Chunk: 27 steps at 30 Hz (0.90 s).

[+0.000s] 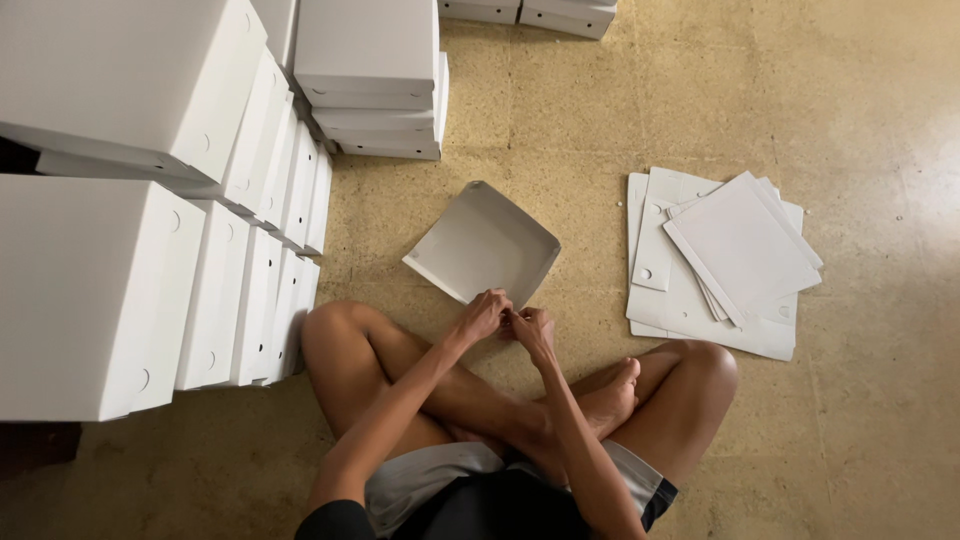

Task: The person sits on the floor and assembles white cardboard boxes by folding the flat pieces and inserting tabs into slots. They handle the box components by hand, folding the sides up and securing them to form a box shape, then placing the finished box aside.

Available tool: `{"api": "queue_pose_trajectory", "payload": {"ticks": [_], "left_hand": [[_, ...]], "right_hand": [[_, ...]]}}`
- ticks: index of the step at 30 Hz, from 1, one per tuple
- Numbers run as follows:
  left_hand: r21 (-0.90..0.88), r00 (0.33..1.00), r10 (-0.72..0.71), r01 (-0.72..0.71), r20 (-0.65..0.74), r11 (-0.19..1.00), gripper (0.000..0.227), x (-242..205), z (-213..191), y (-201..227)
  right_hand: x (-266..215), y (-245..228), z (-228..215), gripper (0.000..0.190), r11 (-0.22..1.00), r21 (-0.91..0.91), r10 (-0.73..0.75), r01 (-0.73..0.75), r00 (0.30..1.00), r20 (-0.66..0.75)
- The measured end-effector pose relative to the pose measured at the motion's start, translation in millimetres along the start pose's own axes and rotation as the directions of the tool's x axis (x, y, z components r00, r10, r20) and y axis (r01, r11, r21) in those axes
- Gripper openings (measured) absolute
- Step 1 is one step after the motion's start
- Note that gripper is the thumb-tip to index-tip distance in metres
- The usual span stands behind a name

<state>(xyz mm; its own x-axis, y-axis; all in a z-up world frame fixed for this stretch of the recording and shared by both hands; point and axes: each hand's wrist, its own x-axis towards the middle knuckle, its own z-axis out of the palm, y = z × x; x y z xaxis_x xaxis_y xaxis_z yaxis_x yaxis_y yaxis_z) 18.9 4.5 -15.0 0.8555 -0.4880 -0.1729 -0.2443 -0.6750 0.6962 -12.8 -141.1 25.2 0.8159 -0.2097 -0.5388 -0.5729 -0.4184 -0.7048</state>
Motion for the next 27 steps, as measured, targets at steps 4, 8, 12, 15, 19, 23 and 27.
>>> {"api": "queue_pose_trajectory", "payload": {"ticks": [4,8,12,15,19,23,27], "left_hand": [[0.194,0.998,-0.068,0.067,0.001,0.979,0.020,-25.5,-7.6,27.3],[0.030,0.990,-0.142,0.143,-0.026,0.989,0.023,-26.7,9.9,14.0],[0.000,0.977,-0.187,0.188,-0.105,0.982,0.026,-26.3,27.3,-4.2],[-0.011,0.979,-0.144,0.144,-0.142,0.990,0.056,-33.8,22.3,-1.5],[-0.076,0.976,-0.075,0.060,-0.204,0.995,0.060,-48.6,-21.8,30.3],[-0.265,0.820,-0.202,0.065,-0.535,0.962,0.051,-77.0,-75.7,25.3],[-0.363,0.717,-0.434,0.264,-0.546,0.894,0.035,-100.4,-89.5,-27.4]], "right_hand": [[1.7,16.0,5.8,0.029,1.000,-0.026,0.000,-0.001,0.999,-0.035],[3.5,19.9,7.6,0.036,0.998,-0.038,-0.050,0.048,0.996,-0.070],[-0.4,13.8,9.4,0.036,0.986,-0.135,-0.109,0.099,0.992,-0.068],[-9.9,1.6,5.1,0.037,0.965,-0.215,-0.160,0.147,0.986,-0.042],[-4.4,-5.6,-2.6,0.035,0.957,-0.227,-0.200,0.182,0.978,-0.058],[8.8,3.4,-29.6,0.037,0.877,-0.417,-0.258,0.240,0.966,0.013],[61.0,40.1,-48.7,0.034,0.784,-0.568,-0.302,0.249,0.953,0.000]]}}
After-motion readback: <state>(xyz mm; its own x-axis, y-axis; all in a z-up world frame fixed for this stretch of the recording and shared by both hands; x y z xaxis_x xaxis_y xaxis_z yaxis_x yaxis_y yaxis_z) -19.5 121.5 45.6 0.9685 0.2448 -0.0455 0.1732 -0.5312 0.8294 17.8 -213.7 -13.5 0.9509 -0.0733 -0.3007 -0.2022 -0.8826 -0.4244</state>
